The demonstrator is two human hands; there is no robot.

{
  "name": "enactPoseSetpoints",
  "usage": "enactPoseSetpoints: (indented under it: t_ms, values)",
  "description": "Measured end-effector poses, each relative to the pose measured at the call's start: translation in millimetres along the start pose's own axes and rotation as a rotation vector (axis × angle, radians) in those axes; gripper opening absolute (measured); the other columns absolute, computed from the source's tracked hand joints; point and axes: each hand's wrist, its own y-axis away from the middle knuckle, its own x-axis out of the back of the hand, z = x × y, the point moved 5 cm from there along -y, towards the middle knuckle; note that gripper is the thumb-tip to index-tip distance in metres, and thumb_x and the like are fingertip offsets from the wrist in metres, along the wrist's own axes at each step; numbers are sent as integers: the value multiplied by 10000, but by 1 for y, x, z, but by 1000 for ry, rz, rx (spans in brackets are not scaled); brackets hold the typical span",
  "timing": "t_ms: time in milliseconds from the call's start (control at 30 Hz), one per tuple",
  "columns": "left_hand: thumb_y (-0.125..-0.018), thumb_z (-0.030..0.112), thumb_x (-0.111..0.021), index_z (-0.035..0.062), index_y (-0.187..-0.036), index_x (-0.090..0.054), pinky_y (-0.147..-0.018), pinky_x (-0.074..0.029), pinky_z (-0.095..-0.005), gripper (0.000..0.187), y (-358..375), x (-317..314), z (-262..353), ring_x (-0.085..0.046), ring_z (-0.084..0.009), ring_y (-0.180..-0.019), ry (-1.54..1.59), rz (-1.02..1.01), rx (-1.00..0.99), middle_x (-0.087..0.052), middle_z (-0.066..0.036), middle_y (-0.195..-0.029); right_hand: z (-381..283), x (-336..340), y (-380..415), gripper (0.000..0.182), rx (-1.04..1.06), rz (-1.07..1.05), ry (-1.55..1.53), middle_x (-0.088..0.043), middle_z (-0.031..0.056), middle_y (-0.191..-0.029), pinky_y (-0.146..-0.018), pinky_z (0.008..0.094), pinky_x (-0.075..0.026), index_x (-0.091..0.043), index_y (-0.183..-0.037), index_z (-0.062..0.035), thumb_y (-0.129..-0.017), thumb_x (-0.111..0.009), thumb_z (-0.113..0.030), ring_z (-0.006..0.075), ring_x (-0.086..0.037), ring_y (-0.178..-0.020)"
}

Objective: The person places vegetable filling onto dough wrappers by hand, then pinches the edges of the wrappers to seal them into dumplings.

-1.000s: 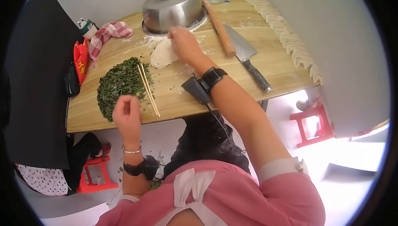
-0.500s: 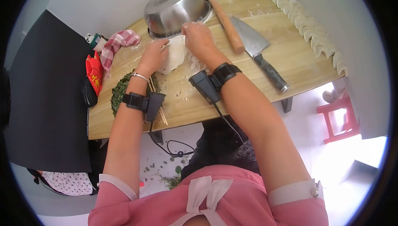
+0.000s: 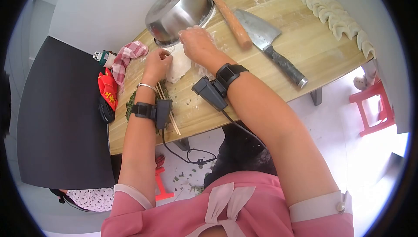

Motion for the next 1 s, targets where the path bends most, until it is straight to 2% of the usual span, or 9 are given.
enactPoseSetpoints:
  t_ms: [67,300,400,500,567,700,767,833,1000]
  values:
    - [-725,139,-665,-6,-889,-656,-648,-493,-337,219,-4,-2,-12,-632,-251,-674,109,13,7,-654,-139,-741,1,-2,0,86,16,18,-14,-611,150,-761,-724,423,-448,-585,-749,-34,-766,-501,-21,335,-565,-822]
    - [-728,120,-682,-31,-831,-653,-629,-486,-303,186,-9,-10,-30,-622,-185,-667,304,47,20,-661,-115,-738,0,-5,0,85,12,-61,-12,-613,176,-754,-707,439,-450,-588,-754,-15,-755,-502,-13,356,-577,-801]
    - [-745,106,-675,-37,-838,-648,-615,-471,-278,173,-6,-9,-27,-593,-140,-663,434,-19,89,-650,-73,-736,-2,-4,0,84,19,-74,-13,-612,178,-753,-707,439,-450,-587,-756,-12,-758,-503,-18,357,-577,-800]
    - [-763,88,-661,-27,-840,-647,-613,-450,-256,139,2,-1,-20,-554,-103,-658,471,-14,136,-628,-30,-732,-3,-3,0,85,23,-80,-25,-612,178,-756,-709,437,-449,-586,-755,-8,-761,-503,-23,357,-577,-805]
    - [-814,112,-642,39,-868,-625,-597,-388,-213,92,5,0,-18,-504,-48,-676,542,-45,121,-586,35,-753,-4,-3,0,87,17,-91,-30,-614,179,-760,-710,435,-449,-587,-754,-6,-763,-502,-25,356,-578,-811]
    - [-827,120,-634,53,-884,-617,-607,-391,-209,89,13,3,-14,-505,-49,-686,634,-71,110,-584,41,-773,-3,-12,1,162,23,-105,-88,-632,169,-841,-779,427,-459,-617,-867,-20,-765,-492,-3,351,-582,-868]
    - [-833,143,-641,62,-895,-607,-613,-398,-210,107,14,2,-16,-501,-54,-683,746,-89,152,-571,46,-776,-2,-17,3,200,40,-98,-131,-637,165,-878,-808,424,-460,-624,-913,-26,-768,-489,4,348,-581,-896]
    - [-834,156,-646,58,-888,-606,-609,-400,-211,119,15,4,-17,-497,-57,-674,714,-99,199,-565,46,-770,-8,-18,5,243,89,-89,-139,-635,156,-926,-848,422,-454,-623,-975,-39,-775,-493,5,341,-572,-942]
    - [-831,187,-661,53,-880,-597,-594,-403,-214,157,23,13,-12,-484,-66,-652,568,-211,332,-549,38,-765,-13,-13,5,194,72,-209,-77,-634,152,-923,-839,415,-454,-624,-926,-34,-787,-492,-8,334,-569,-954]
